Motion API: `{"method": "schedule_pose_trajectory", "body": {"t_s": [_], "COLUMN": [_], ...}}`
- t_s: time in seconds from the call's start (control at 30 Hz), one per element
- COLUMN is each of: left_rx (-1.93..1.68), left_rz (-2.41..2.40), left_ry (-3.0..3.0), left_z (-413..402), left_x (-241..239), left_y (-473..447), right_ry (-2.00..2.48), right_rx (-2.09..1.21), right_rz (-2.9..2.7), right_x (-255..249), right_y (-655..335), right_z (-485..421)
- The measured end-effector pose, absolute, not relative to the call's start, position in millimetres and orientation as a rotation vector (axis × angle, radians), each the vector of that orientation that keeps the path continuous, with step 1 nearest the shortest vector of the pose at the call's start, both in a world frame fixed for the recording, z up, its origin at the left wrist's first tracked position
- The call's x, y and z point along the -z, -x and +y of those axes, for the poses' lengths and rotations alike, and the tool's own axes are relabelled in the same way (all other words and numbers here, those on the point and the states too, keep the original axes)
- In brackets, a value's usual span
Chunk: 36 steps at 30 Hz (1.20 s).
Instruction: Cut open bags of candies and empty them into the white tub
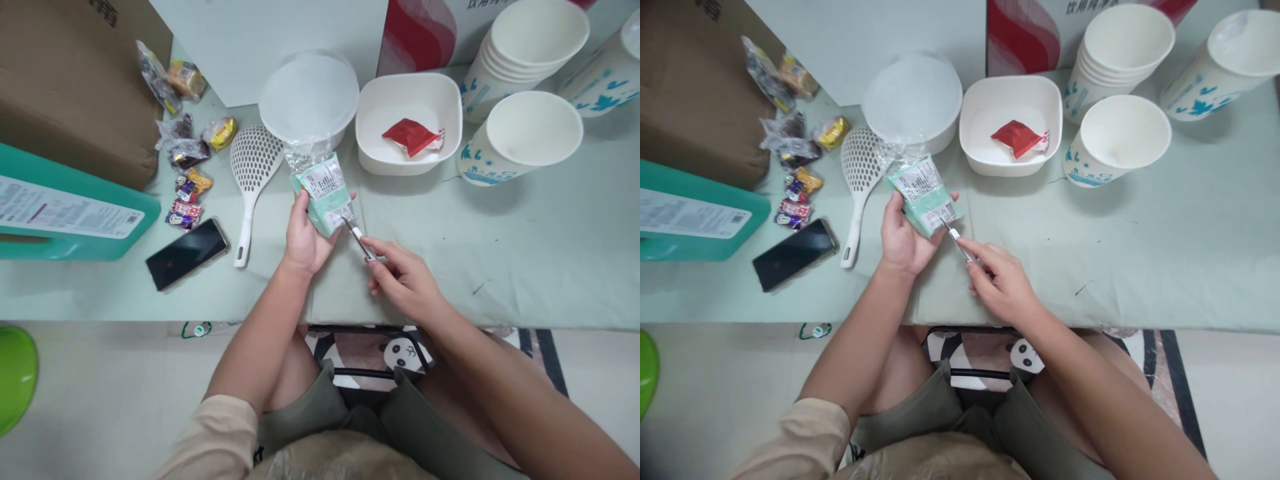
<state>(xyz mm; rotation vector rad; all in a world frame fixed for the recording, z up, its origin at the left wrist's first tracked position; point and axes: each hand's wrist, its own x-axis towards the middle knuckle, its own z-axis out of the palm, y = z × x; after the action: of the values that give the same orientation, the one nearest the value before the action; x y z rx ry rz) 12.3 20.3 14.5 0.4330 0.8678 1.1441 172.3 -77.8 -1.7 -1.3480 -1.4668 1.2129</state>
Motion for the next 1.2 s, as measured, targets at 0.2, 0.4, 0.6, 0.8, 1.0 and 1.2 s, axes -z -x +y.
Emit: {"method": "schedule_pose_trajectory", "body": {"t_s": [0.2,0.4,0.6,0.8,1.0,1.2], "left_rx": [-1.155,-1.18,-0.992,-0.821,-0.665,-0.354], "left_rz": [0.885,0.866,0.778,0.739,0.655,0.599], "left_ry": [-0.422,-0.405,-0.352,-0.325,-0.612,-0.767], "left_z": [24,28,22,18,13,9], "left_x": [-18,-23,-25,-23,-10,-2], "left_y": [-8,5,10,4,3,11], "right_ry": [1.352,1.636,1.926,2.082,1.65,1.349], "right_rx": [-1.173,-0.627,-0.261,-0.151,-0.296,-0.755], "right_rz": [-1.588,-1.763,-1.837,-1.868,-1.614,-1.287], "right_x": [1,0,6,14,6,-11], "right_y": [-173,-194,-217,-221,-215,-203], "right_z": [-80,-70,-59,-57,-55,-60]}}
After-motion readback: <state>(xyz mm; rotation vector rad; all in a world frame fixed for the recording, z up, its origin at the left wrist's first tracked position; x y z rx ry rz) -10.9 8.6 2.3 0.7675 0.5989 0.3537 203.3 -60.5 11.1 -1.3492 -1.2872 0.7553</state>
